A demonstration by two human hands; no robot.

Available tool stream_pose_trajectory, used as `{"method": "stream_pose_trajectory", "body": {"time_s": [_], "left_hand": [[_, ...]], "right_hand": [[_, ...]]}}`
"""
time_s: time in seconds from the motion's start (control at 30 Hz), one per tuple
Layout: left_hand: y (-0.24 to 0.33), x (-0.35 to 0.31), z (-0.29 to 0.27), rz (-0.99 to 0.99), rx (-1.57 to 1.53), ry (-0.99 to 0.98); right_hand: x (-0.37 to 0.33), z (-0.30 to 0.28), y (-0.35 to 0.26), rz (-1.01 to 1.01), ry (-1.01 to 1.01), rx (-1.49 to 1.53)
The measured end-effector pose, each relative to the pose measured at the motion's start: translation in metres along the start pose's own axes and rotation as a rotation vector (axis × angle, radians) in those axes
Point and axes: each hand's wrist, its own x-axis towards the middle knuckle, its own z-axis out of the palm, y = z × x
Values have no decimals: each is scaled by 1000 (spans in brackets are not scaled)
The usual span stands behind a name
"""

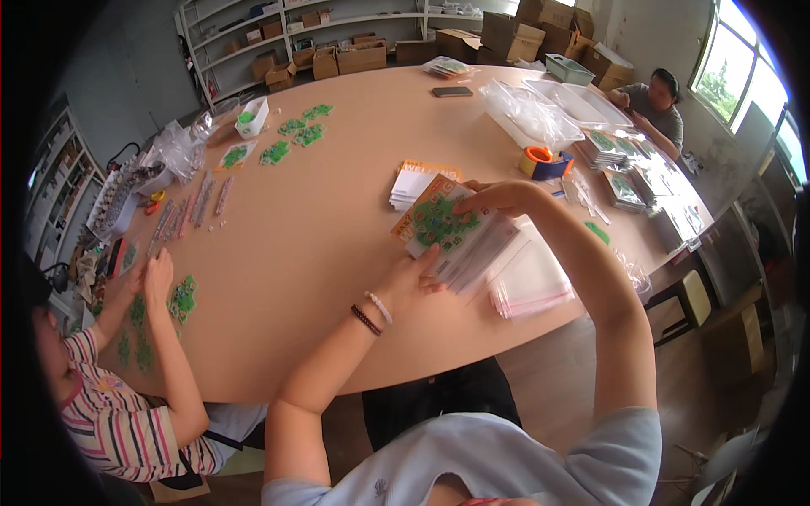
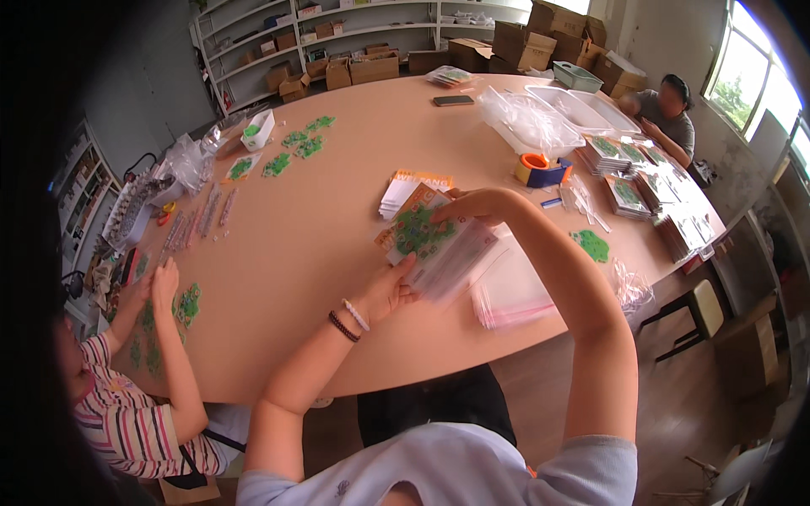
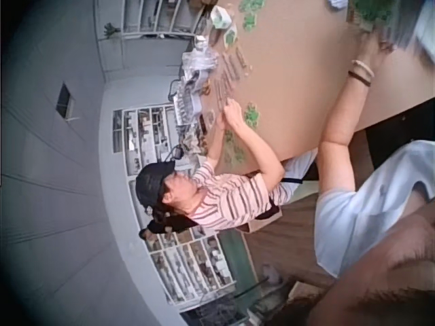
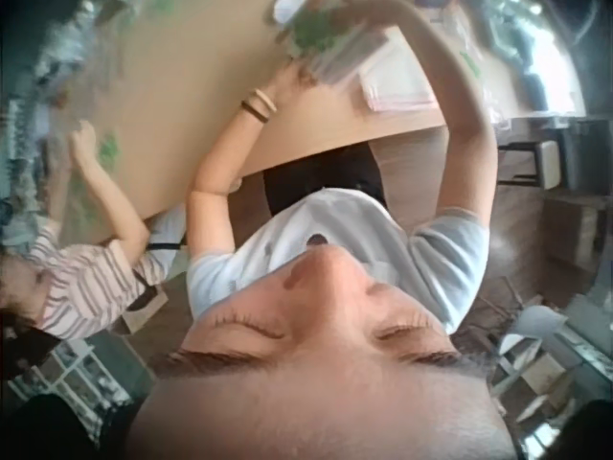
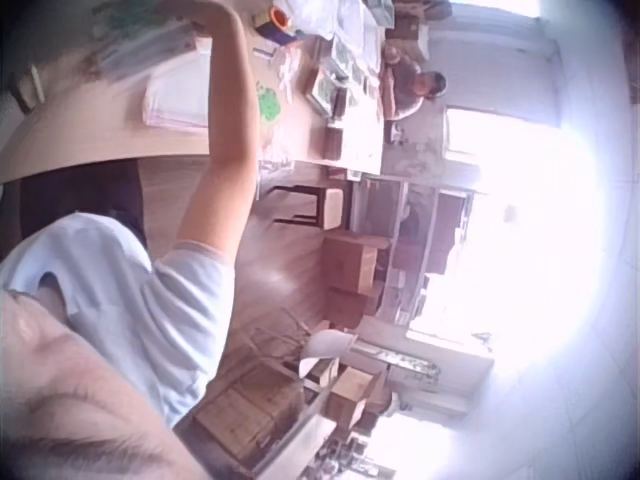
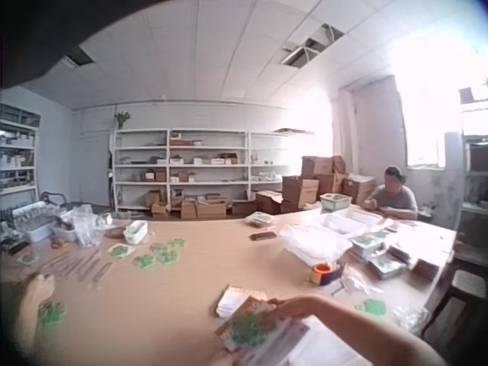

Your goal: The person packs printed cards and plastic puzzle pieces into transparent resealable plastic bags by hand.

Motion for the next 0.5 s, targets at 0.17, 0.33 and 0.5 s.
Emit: {"method": "stream_pose_trajectory", "body": {"time_s": [0.17, 0.33, 0.5], "left_hand": [[23, -9, -11, -209, 457, 37], [30, -36, -17, 77, 1053, 103], [-5, -53, -19, 346, 328, 138]], "right_hand": [[-10, 18, 0, 11, 11, -105], [8, 66, -11, -140, 406, -1160], [-26, 137, -36, -215, 504, -1189]]}}
